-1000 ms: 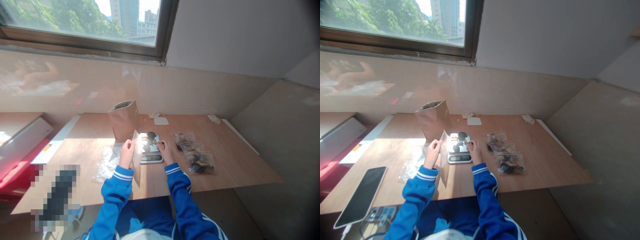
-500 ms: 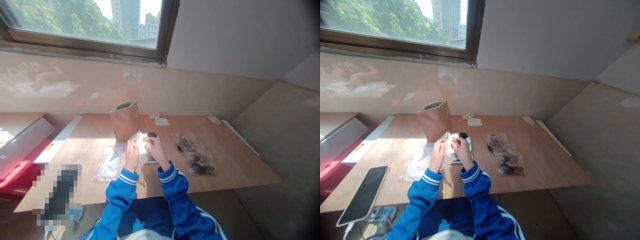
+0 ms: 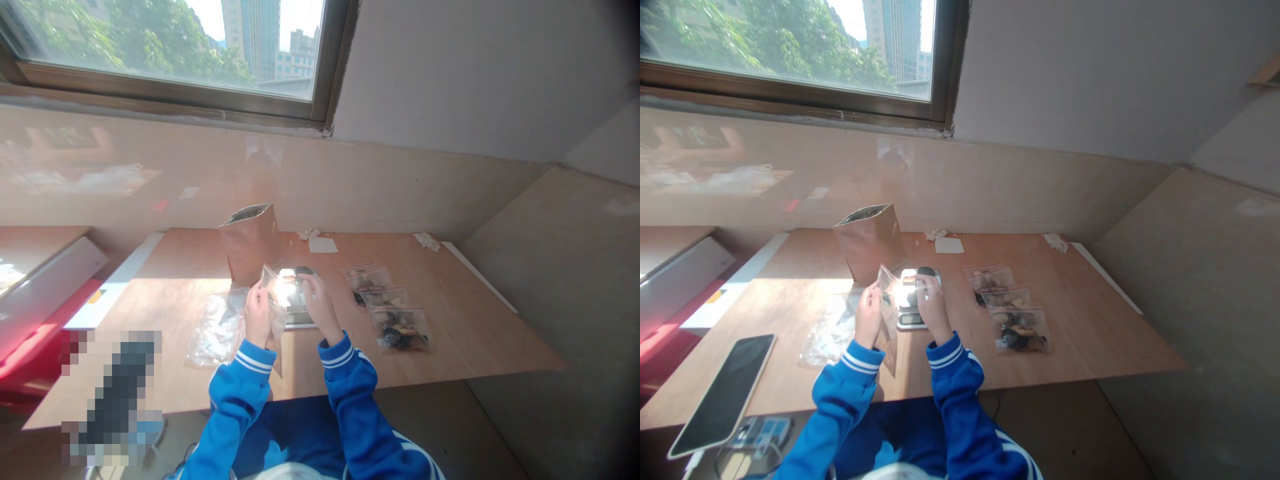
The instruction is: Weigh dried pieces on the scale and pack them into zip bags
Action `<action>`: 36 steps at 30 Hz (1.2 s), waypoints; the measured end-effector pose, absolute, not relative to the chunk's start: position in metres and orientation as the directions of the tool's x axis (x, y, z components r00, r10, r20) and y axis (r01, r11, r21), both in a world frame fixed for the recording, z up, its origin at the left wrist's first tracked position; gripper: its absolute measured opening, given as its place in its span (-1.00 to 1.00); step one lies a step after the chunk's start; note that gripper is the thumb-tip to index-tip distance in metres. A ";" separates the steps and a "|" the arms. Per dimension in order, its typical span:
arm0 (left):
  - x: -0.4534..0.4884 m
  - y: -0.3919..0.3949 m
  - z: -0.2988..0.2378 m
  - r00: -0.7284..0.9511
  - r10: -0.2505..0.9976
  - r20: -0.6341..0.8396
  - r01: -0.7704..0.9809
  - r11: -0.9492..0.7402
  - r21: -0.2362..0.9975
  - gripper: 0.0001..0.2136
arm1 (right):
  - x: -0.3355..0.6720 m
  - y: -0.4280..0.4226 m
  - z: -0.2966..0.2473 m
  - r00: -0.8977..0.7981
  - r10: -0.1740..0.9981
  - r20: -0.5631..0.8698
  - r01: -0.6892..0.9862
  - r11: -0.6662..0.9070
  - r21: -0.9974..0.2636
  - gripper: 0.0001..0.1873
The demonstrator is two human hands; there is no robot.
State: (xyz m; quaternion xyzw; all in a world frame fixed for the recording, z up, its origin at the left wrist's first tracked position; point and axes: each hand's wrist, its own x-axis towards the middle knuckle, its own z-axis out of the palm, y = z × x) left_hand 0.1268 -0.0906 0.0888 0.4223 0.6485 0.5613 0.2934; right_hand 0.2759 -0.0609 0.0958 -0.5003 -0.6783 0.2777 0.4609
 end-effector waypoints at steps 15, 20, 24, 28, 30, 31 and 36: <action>0.123 -0.092 0.089 -0.479 0.876 0.058 0.174 0.029 0.984 -0.74 | 0.275 -0.043 0.029 -0.257 0.856 0.448 0.783 0.456 -0.422 -0.74; 0.124 -0.094 0.089 -0.462 0.883 0.076 0.189 0.014 0.982 -0.73 | 0.280 -0.041 0.044 -0.167 0.910 0.379 0.657 0.390 -0.646 -0.73; 0.123 -0.095 0.088 -0.447 0.888 0.106 0.194 -0.020 0.981 -0.70 | 0.278 -0.054 0.073 -0.046 0.964 0.260 0.427 0.254 -0.868 -0.71; 0.123 -0.097 0.090 -0.413 0.888 0.203 0.273 -0.092 0.957 -0.65 | 0.271 -0.073 0.126 -0.118 0.989 0.090 -0.030 0.087 -0.996 -0.57; 0.124 -0.098 0.090 -0.386 0.884 0.265 0.311 -0.145 0.939 -0.62 | 0.268 -0.081 0.147 -0.180 0.983 0.025 -0.116 0.004 -0.993 -0.55; 0.124 -0.099 0.090 -0.374 0.882 0.287 0.324 -0.166 0.931 -0.60 | 0.267 -0.083 0.155 -0.203 0.979 -0.008 -0.129 -0.035 -0.991 -0.55; 0.124 -0.103 0.086 -0.332 0.880 0.340 0.348 -0.221 0.911 -0.53 | 0.264 -0.086 0.156 -0.268 0.956 -0.119 -0.067 -0.141 -0.988 -0.60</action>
